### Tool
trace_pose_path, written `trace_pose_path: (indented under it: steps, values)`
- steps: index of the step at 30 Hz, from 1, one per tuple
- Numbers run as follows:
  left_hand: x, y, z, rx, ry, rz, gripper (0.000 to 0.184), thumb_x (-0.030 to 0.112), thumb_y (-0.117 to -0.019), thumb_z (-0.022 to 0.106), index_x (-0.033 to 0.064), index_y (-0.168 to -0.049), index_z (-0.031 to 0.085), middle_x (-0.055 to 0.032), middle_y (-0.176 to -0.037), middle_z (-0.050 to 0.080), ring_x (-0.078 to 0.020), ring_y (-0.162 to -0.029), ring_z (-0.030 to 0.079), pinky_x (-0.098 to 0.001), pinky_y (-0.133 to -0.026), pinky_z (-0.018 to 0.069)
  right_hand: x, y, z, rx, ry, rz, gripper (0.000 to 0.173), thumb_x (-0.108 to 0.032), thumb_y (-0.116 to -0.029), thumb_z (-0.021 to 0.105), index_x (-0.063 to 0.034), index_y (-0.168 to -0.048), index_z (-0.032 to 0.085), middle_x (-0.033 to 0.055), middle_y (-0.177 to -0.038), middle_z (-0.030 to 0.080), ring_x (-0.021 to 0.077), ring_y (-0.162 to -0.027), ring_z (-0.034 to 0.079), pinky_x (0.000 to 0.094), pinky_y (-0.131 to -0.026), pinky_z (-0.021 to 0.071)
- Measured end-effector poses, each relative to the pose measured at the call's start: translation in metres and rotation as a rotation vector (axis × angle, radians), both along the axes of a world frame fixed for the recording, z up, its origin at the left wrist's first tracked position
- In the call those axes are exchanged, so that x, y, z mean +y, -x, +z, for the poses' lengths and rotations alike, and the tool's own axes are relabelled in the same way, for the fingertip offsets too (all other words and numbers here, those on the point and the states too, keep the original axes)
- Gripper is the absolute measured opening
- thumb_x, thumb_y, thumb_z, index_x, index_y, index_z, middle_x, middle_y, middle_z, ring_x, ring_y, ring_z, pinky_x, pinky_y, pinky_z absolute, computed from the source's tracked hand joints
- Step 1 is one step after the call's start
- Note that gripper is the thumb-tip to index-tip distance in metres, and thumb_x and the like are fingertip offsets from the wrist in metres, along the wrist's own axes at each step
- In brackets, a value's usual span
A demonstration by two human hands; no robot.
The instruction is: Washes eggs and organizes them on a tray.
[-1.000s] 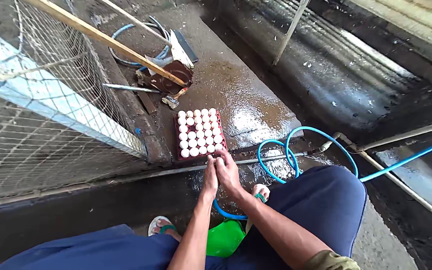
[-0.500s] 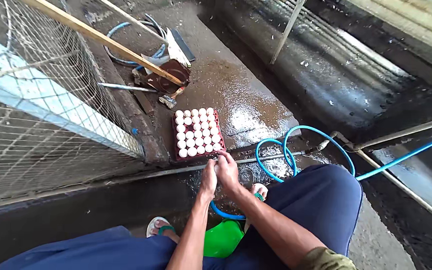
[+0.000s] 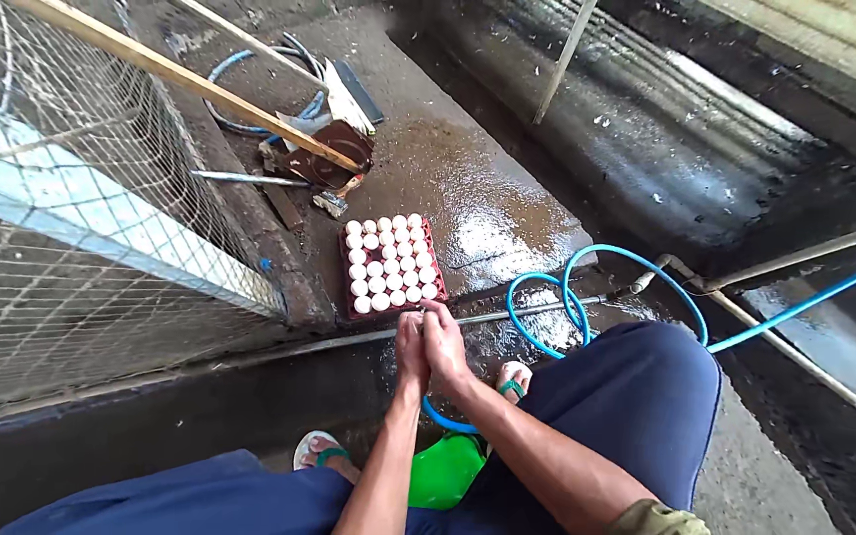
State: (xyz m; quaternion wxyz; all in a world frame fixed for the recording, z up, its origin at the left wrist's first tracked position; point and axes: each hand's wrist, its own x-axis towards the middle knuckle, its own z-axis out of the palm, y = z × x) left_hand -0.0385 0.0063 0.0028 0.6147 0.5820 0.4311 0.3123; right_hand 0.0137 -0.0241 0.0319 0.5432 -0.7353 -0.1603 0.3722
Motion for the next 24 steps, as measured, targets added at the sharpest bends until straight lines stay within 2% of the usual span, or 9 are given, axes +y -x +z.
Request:
trace_pose_path:
  steps: [3, 8, 10, 12, 14, 16, 18, 21, 24]
  values:
    - [-0.001, 0.005, 0.001, 0.054, 0.073, -0.053, 0.044, 0.015, -0.1085, 0.025, -0.0103, -0.114, 0.061, -0.0180, -0.105, 0.063, -0.0190, -0.099, 0.060, -0.0371, -0.093, 0.0490, 0.003, -0.010, -0.011, 0.084, 0.016, -0.038, 0.039, -0.016, -0.1049, 0.043, -0.0049, -0.138, 0.060, 0.0186, -0.131, 0.064, 0.0264, -0.117, 0.062, 0.0488, -0.098, 0.0507]
    - [0.001, 0.009, 0.008, -0.067, 0.356, -0.157, 0.052, 0.028, -0.1056, 0.012, 0.0027, -0.119, 0.055, -0.0013, -0.077, 0.058, -0.0043, -0.048, 0.044, -0.0199, -0.041, 0.0357, 0.011, -0.037, -0.017, 0.477, -0.061, -0.291, 0.031, -0.020, -0.1095, 0.042, -0.0037, -0.134, 0.053, 0.0155, -0.102, 0.063, 0.0231, -0.083, 0.063, 0.0413, -0.074, 0.0560]
    - [0.007, 0.010, 0.005, -0.003, 0.326, -0.158, 0.039, 0.030, -0.1083, 0.028, 0.0042, -0.124, 0.053, -0.0032, -0.090, 0.058, -0.0061, -0.064, 0.050, -0.0231, -0.054, 0.0422, 0.010, -0.033, -0.013, 0.364, -0.109, -0.304, 0.033, -0.021, -0.1103, 0.039, -0.0017, -0.134, 0.052, 0.0130, -0.100, 0.059, 0.0196, -0.081, 0.059, 0.0373, -0.073, 0.0526]
    - [0.006, 0.008, 0.006, 0.005, 0.278, -0.092, 0.041, 0.029, -0.1115, 0.035, -0.0016, -0.130, 0.054, -0.0121, -0.114, 0.063, -0.0122, -0.098, 0.060, -0.0306, -0.085, 0.0511, -0.002, -0.016, -0.009, 0.050, -0.102, -0.098, 0.041, -0.017, -0.1057, 0.041, 0.0038, -0.140, 0.052, 0.0191, -0.129, 0.062, 0.0230, -0.115, 0.062, 0.0414, -0.097, 0.0516]
    - [0.004, 0.006, 0.012, -0.019, 0.270, -0.102, 0.048, 0.024, -0.1132, 0.025, -0.0071, -0.143, 0.047, -0.0208, -0.139, 0.055, -0.0185, -0.126, 0.054, -0.0350, -0.109, 0.0420, -0.010, -0.002, -0.013, -0.198, -0.132, 0.035, 0.044, -0.018, -0.1022, 0.046, 0.0036, -0.138, 0.058, 0.0247, -0.153, 0.047, 0.0315, -0.145, 0.044, 0.0453, -0.119, 0.0376]
    - [0.001, 0.008, 0.015, 0.035, 0.274, -0.177, 0.052, 0.028, -0.1129, 0.019, -0.0022, -0.141, 0.051, -0.0163, -0.134, 0.059, -0.0160, -0.118, 0.058, -0.0342, -0.101, 0.0470, -0.005, -0.011, -0.019, -0.120, -0.109, -0.029, 0.043, -0.016, -0.1002, 0.047, -0.0004, -0.138, 0.061, 0.0223, -0.154, 0.046, 0.0300, -0.146, 0.043, 0.0465, -0.118, 0.0381]
    - [-0.004, 0.002, 0.010, 0.097, 0.216, -0.150, 0.051, 0.030, -0.1119, 0.020, 0.0013, -0.120, 0.061, -0.0098, -0.104, 0.064, -0.0124, -0.090, 0.061, -0.0302, -0.077, 0.0511, 0.005, -0.024, -0.018, 0.096, -0.009, -0.146, 0.037, -0.015, -0.1042, 0.049, -0.0032, -0.138, 0.059, 0.0188, -0.135, 0.061, 0.0258, -0.120, 0.059, 0.0471, -0.099, 0.0487]
    - [-0.002, 0.003, 0.011, 0.140, 0.141, -0.105, 0.050, 0.020, -0.1117, 0.022, -0.0102, -0.127, 0.058, -0.0243, -0.123, 0.062, -0.0260, -0.115, 0.059, -0.0425, -0.103, 0.0455, -0.004, -0.006, -0.007, 0.079, -0.019, -0.073, 0.039, -0.018, -0.1078, 0.041, -0.0009, -0.137, 0.060, 0.0195, -0.138, 0.061, 0.0254, -0.127, 0.057, 0.0461, -0.106, 0.0457]
    - [-0.001, 0.005, 0.009, 0.165, 0.129, -0.151, 0.050, 0.023, -0.1119, 0.021, -0.0065, -0.127, 0.058, -0.0202, -0.120, 0.063, -0.0227, -0.111, 0.060, -0.0407, -0.099, 0.0476, -0.005, -0.008, -0.009, 0.072, -0.031, -0.065, 0.040, -0.018, -0.1047, 0.044, -0.0027, -0.137, 0.063, 0.0180, -0.147, 0.056, 0.0265, -0.137, 0.052, 0.0480, -0.112, 0.0427]
